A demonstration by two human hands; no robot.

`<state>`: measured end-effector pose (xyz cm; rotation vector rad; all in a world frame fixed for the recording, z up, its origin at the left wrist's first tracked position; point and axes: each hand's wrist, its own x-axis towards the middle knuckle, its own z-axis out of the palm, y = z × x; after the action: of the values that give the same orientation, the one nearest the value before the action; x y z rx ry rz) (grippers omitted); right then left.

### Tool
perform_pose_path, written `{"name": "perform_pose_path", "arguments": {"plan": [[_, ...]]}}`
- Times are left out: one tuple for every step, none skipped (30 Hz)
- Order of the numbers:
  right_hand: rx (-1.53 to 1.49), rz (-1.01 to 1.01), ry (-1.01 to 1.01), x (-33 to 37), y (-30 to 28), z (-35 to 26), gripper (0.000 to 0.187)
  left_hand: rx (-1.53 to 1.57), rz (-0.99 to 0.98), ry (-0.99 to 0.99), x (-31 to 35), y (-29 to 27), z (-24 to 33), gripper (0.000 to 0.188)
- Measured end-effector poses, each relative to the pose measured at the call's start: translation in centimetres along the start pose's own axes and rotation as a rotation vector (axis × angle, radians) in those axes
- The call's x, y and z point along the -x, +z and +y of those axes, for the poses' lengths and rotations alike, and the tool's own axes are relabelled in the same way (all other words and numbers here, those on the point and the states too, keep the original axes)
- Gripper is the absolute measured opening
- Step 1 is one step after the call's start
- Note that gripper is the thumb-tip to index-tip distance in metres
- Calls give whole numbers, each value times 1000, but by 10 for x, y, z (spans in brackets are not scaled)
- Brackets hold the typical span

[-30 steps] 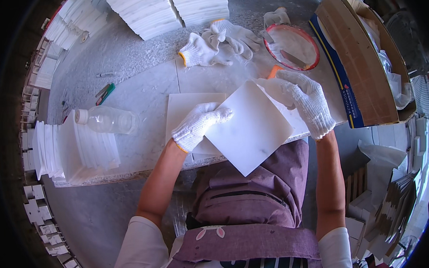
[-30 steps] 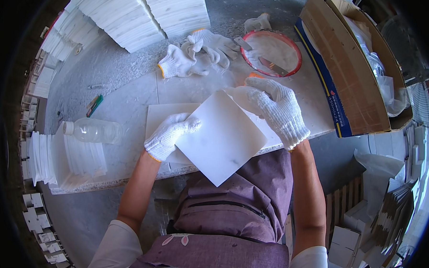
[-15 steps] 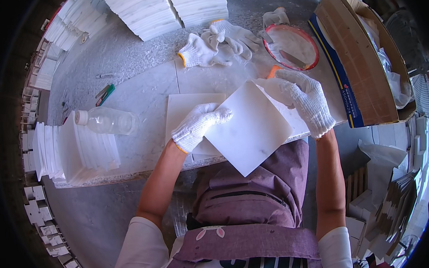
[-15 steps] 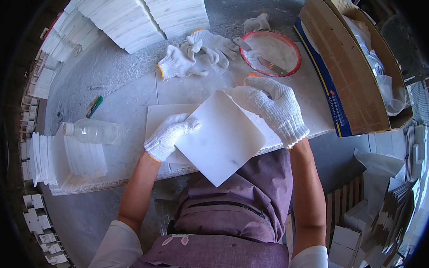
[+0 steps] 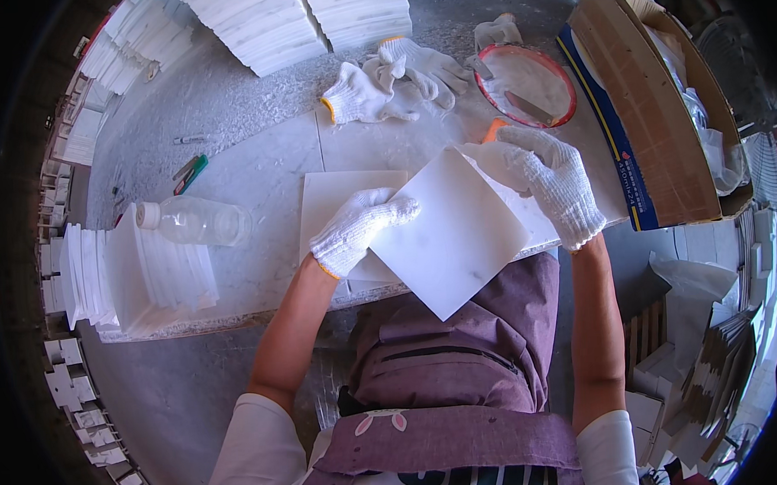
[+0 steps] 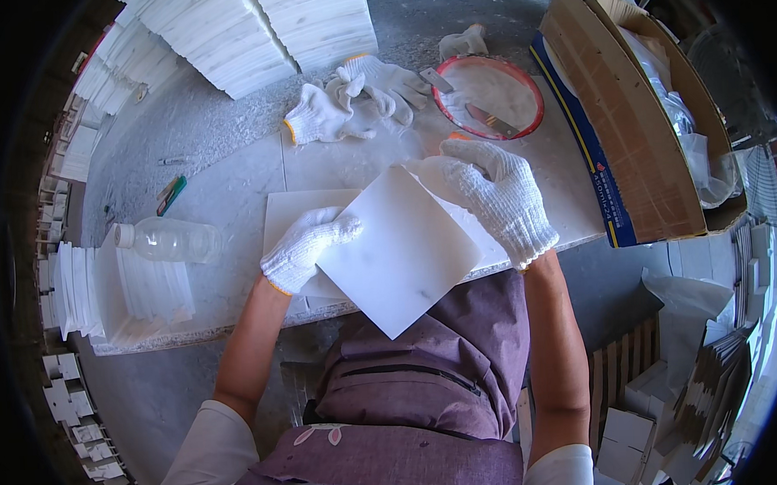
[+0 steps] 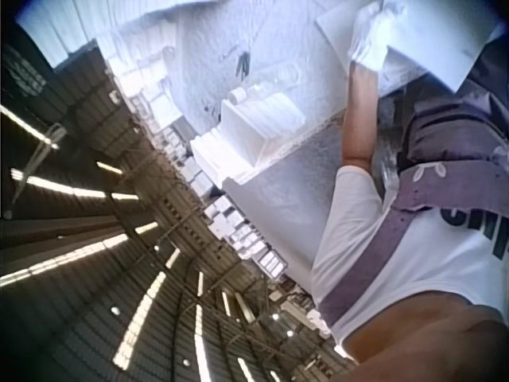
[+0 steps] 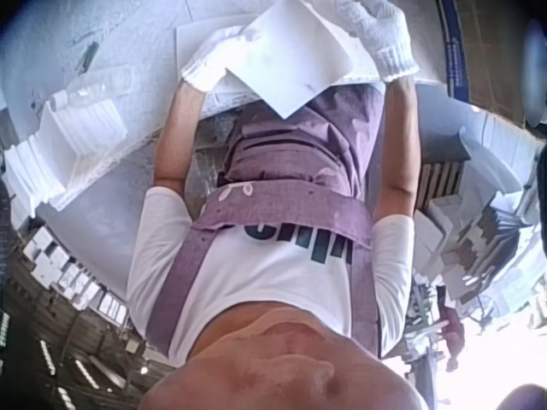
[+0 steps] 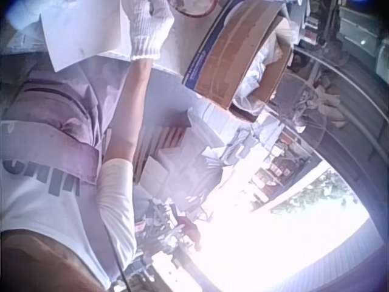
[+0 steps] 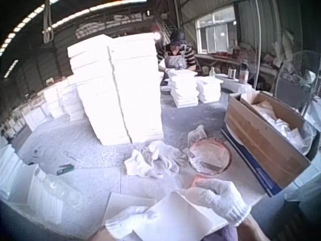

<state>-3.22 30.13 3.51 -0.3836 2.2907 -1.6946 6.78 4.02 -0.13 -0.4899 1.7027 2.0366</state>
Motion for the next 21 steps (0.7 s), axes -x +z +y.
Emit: {"name": "perform_pose_path", "arguments": {"plan": [[0,1,1,0,0,0,41,6,-4,-1,0,0,0,34],[-1,3,2,0,0,0,41,12,-8,-1,0,0,1,34],[-1,4,2,0,0,0,41,11,-7,0,0,0,0,34],[-3,7,0,0,1,0,42,11,-6,1,-1,0,-1,34],[-5,11,-3,1,1,-1,42,11,-4,3,-1,0,-1,34],[-7,14,-5,1,2,-1,42,11,-6,3,-1,-1,-1,34],[-5,12,-7,1,1,-1,42,12,-8,3,-1,-1,-1,34],[-2,9,-10,0,1,0,41,13,-10,3,-1,-1,-1,34],[0,7,-12,0,1,0,41,10,-10,5,-1,-1,-1,34],[-10,9,-4,0,1,-1,41,7,-9,7,-1,-1,-1,34],[-19,10,5,0,1,-2,41,4,-9,8,-1,-1,-1,34],[-29,12,13,0,1,-3,41,8,-8,9,0,-1,-1,34],[-26,13,11,0,0,-3,41,12,-8,10,-1,0,-1,34],[-24,13,9,0,0,-2,41,17,-8,12,-1,0,-1,34],[-22,14,8,0,0,-1,41,19,-9,14,-1,0,-1,33],[-22,18,4,0,0,-1,40,21,-10,15,-1,0,-1,33],[-22,21,1,0,0,-1,40,23,-11,16,-1,0,-1,33],[-23,25,-2,0,0,-1,39,20,-11,14,-1,0,-1,33],[-34,18,-5,1,0,-1,41,16,-11,12,-1,-1,-1,32],[-45,10,-8,1,-1,-2,43,13,-10,10,-1,-1,-1,32],[-57,2,-10,2,-2,-2,45,16,-3,10,0,-1,-1,31]]}}
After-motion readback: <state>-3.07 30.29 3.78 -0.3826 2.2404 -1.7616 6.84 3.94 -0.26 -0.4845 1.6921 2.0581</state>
